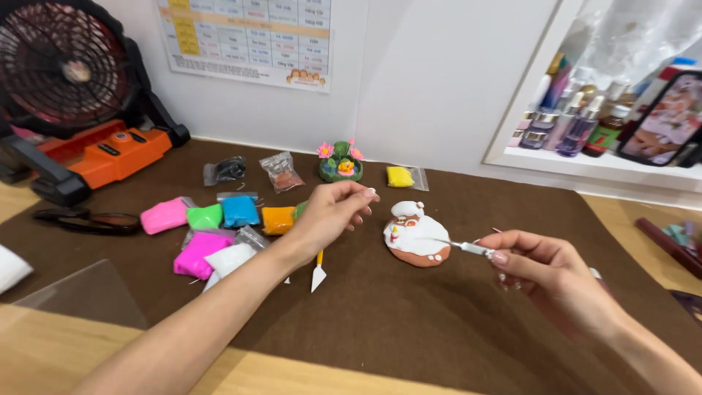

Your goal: The person uses tweezers to place and adjust small colored clay pieces onto a larger clay figure resembling a dessert. They carefully position a yellow piece and then a green piece on the white surface of the figure.

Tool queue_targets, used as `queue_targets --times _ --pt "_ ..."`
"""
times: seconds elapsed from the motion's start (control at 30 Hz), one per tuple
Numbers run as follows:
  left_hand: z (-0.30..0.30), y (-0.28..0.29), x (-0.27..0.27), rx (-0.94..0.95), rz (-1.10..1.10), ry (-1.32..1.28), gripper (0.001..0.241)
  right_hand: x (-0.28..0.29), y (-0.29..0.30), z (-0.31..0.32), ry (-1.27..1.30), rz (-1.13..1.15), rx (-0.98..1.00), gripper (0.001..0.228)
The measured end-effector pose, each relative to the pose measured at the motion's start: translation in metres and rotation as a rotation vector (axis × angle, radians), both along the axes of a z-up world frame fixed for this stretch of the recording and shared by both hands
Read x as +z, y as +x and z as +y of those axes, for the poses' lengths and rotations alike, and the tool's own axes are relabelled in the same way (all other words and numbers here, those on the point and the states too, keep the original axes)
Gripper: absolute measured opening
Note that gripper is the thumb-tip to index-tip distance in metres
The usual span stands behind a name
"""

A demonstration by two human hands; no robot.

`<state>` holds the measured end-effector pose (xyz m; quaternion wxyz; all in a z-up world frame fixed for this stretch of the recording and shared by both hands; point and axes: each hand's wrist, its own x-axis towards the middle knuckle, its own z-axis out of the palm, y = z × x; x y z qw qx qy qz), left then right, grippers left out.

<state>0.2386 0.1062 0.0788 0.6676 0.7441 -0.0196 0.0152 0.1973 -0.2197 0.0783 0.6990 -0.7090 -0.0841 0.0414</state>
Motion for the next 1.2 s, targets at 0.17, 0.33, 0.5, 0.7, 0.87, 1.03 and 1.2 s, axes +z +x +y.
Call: queue_targets --times 0.17,0.33,0.5,0.7,0.87,1.03,1.2 --pt "-0.015 0.01 -0.03 0.019 -0.148 0.141 0.025 -0.029 0.028 0.015 0.019 -0.046 -0.036 0.021" --pt "-0.019 0.005 -0.03 0.038 -0.16 0.214 0.029 -0.047 0.044 0.015 0.016 -0.149 -0.088 0.019" --pt "-0.016 0.007 -0.03 -0.004 -0.09 0.169 0.025 -0.067 0.051 0.017 0.04 -0.118 -0.17 0.021" --pt "-0.017 0.011 -0.036 0.037 -0.148 0.263 0.019 -0.076 0.045 0.026 -0.059 -0.234 -0.323 0.023" --pt "-0.014 -0.001 -0.026 0.076 -0.502 0.23 0.016 -0.086 0.042 -0.003 -0.092 -0.326 -0.229 0.025" --pt "-0.011 -0.025 0.036 0.135 -0.709 0.271 0.019 -0.094 0.001 -0.056 -0.492 -0.251 -0.392 0.027" --pt "0.017 -0.086 0.084 0.032 -0.912 0.584 0.017 -0.157 -0.044 -0.098 -0.348 -0.575 -0.145 0.033"
